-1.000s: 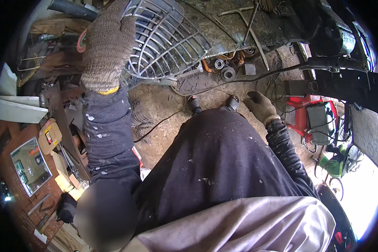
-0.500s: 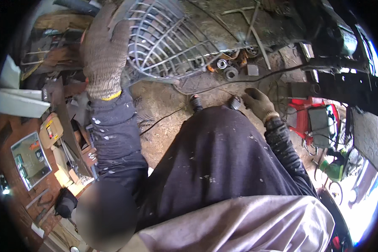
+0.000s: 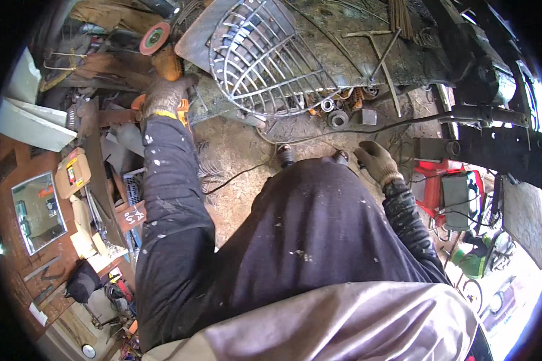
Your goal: The person uses an angle grinder to cut and smooth the edges of a curved metal wire guard and then uses a welding tool to fuse segments together.
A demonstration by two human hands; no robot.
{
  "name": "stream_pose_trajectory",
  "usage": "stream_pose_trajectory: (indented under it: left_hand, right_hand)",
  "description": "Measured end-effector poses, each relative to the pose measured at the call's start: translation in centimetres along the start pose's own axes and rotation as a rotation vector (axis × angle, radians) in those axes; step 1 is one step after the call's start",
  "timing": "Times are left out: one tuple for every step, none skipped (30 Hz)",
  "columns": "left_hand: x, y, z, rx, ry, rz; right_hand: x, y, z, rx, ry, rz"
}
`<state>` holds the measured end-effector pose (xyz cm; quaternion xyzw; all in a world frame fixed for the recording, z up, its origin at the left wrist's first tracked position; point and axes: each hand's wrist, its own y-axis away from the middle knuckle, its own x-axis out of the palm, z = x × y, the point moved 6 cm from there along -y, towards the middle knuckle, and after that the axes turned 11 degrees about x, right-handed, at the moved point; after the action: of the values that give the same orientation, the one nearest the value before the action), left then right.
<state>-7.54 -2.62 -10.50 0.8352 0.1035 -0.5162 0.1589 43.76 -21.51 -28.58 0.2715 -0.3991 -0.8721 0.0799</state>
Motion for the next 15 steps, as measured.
stream_pose_trajectory:
  left_hand:
    - [-0.6,-0.3,0.1,-0.031,-0.160,-0.020]
    - [0.1,-2.4,3.2,0.090,-0.063,-0.073]
    - [0.6,-3.1,4.4,0.100,-0.052,-0.065]
    - [0.8,-3.0,4.8,0.081,0.152,-0.015]
    - [1.3,-2.9,5.1,0.062,0.354,0.037]
    - [0.6,-1.5,4.1,0.130,0.441,-0.082]
    - [-0.1,-1.7,7.4,0.150,0.504,-0.144]
    - [0.6,-0.6,6.0,0.168,0.710,-0.164]
    - [0.0,2.4,5.0,0.168,0.906,-0.205]
    - [-0.8,4.8,4.0,0.161,0.980,-0.274]
    - [-1.8,4.8,7.1,0.247,0.999,-0.357]
    - [-2.6,6.6,5.9,0.296,1.122,-0.337]
    - [-3.4,8.6,3.9,0.342,1.249,-0.323]
    - [-4.3,10.0,1.7,0.346,1.254,-0.326]
    - [-5.2,11.4,-2.0,0.529,1.381,-0.220]
  right_hand:
    - [0.2,-0.1,0.5,0.001,0.006,-0.006]
    - [0.3,-0.3,0.9,-0.034,0.041,-0.032]
    - [0.2,-0.8,0.9,-0.062,0.072,-0.067]
    - [0.4,-1.0,0.9,-0.059,0.071,-0.088]
    - [0.3,-1.0,0.9,-0.054,0.062,-0.100]
    - [0.4,-0.4,1.5,-0.073,0.047,-0.098]
    - [1.2,-0.1,2.3,-0.110,0.033,-0.075]
    - [1.4,-0.4,1.4,-0.099,0.018,-0.069]
    - [1.4,0.7,2.4,-0.091,0.003,-0.074]
    - [0.9,3.2,5.0,-0.104,0.021,-0.063]
    - [1.0,5.1,7.6,-0.134,0.051,-0.035]
    - [0.9,5.9,9.5,-0.261,0.062,0.005]
    - [1.1,7.2,11.7,-0.346,-0.071,0.105]
    - [1.6,8.4,14.1,-0.434,-0.201,0.205]
    - [2.4,8.5,15.5,-0.516,-0.292,0.270]
